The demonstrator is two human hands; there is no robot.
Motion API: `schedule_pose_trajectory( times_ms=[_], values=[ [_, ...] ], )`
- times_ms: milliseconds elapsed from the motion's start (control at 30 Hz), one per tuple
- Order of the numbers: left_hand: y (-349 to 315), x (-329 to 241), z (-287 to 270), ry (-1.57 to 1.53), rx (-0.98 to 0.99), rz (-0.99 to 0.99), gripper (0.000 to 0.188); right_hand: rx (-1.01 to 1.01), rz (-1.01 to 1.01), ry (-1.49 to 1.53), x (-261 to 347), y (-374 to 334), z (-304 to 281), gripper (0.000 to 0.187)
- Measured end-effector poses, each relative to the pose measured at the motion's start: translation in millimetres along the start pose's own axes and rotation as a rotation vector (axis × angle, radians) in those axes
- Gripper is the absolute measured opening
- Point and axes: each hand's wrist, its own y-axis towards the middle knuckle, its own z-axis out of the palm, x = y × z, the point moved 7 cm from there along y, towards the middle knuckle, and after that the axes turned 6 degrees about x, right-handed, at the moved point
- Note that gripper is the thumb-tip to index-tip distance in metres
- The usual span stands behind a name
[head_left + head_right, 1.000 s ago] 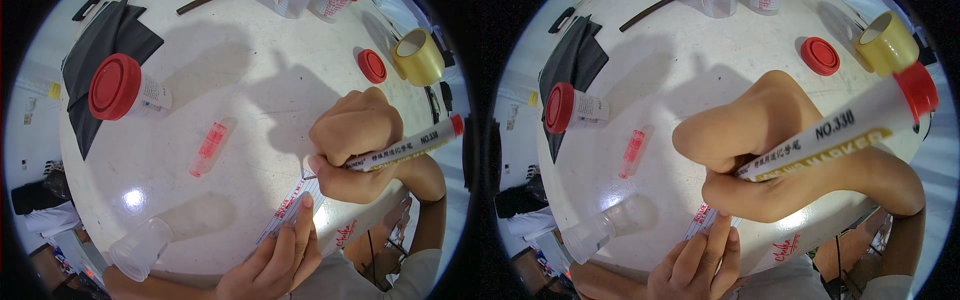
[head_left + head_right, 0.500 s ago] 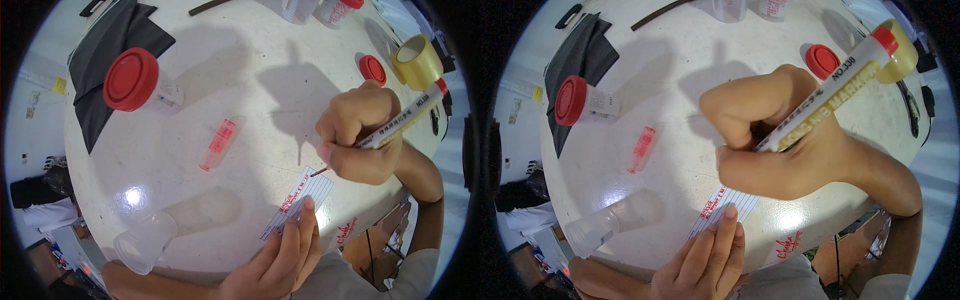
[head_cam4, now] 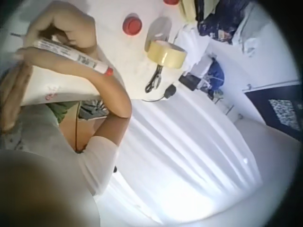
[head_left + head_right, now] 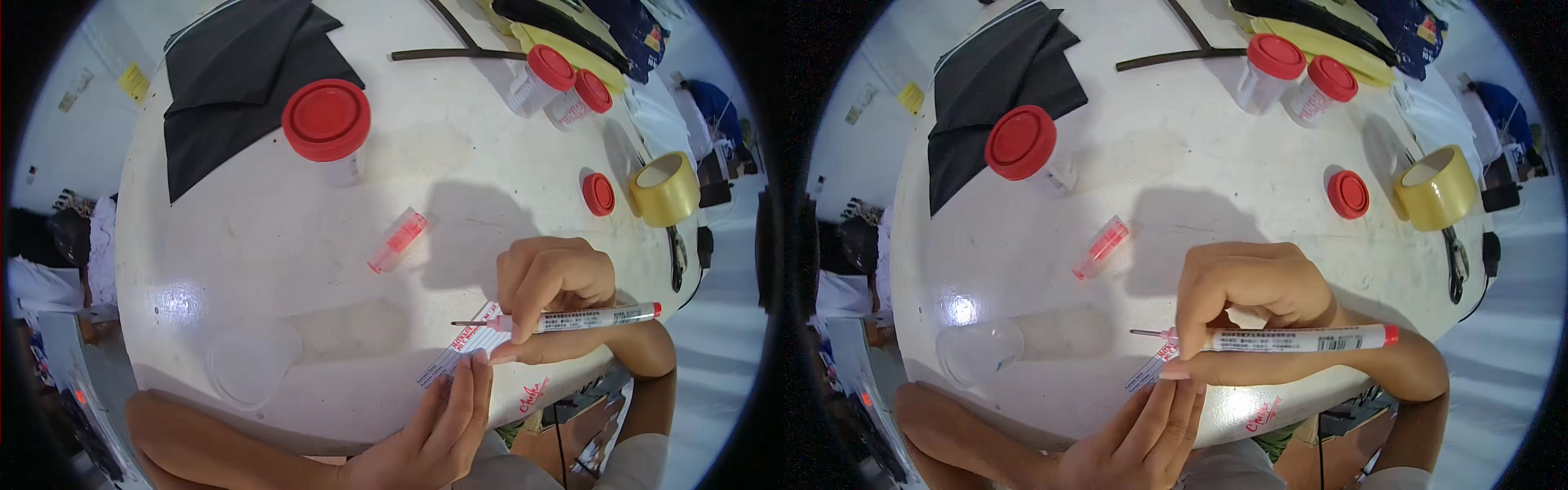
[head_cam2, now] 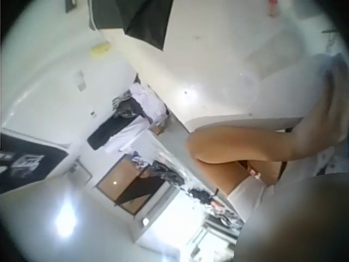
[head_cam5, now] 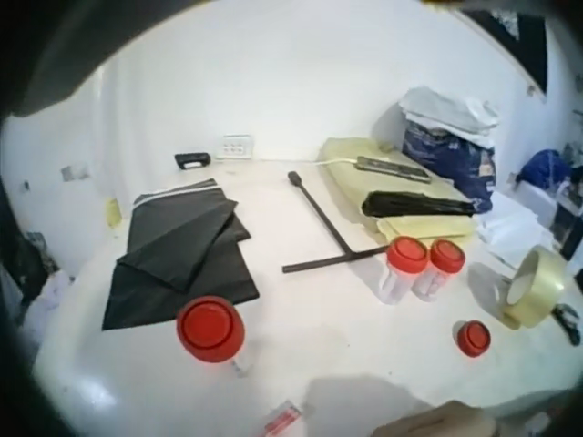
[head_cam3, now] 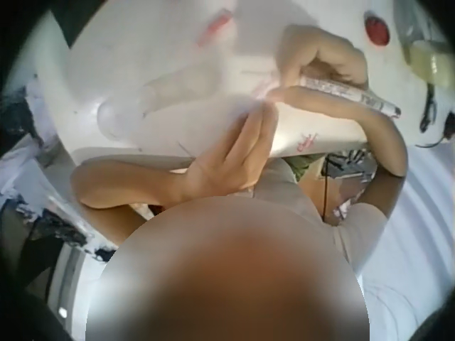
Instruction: Labeling and organizing small containers at a desk.
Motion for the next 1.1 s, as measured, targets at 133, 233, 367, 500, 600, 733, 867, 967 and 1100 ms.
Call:
schedule_pose_trajectory(
  times_ms=[133, 233, 367, 500, 600, 733, 867, 967, 1100],
  values=[
    [4.8, -1.2, 5.9, -0.045, 0.003, 0.010, 0.037, -0.093, 0.201, 0.044, -10.6, -11.8, -3.5, 0.032],
    [3.9, -4.7, 6.0, -0.084, 0.033, 0.023, 0.039, -0.021, -0.020, -0.107, 2.1, 0.6, 2.9, 0.031],
    [4.0, -6.7, 10.7, -0.153, 0.068, 0.021, 0.038, -0.007, 0.004, -0.078, -6.6, -5.6, -1.5, 0.031],
    [10.0, 1.9, 0.7, -0.025, 0.016, 0.008, 0.033, 0.036, -0.005, -0.132, -3.1, -4.4, 5.6, 0.032],
    [6.5, -1.5, 4.9, 0.028, 0.045, 0.054, 0.028, 0.010, -0.043, -0.089, -3.2, -2.7, 12.2, 0.034],
    [9.7, -0.7, 10.1, -0.089, 0.011, 0.035, 0.023, -0.009, -0.055, -0.101, -6.7, -3.2, 10.9, 0.034],
    [5.5, -2.9, 9.7, 0.030, 0.012, 0.018, 0.022, 0.051, -0.019, -0.163, -5.0, 0.4, 12.6, 0.034],
    [7.2, -1.5, 7.5, 0.039, 0.022, 0.028, 0.022, 0.036, -0.030, -0.130, -5.2, 0.5, 13.1, 0.035],
    [8.5, -2.4, 8.3, -0.023, 0.036, 0.037, 0.022, -0.005, -0.045, -0.169, -3.7, 0.1, 12.5, 0.035]
  ],
)
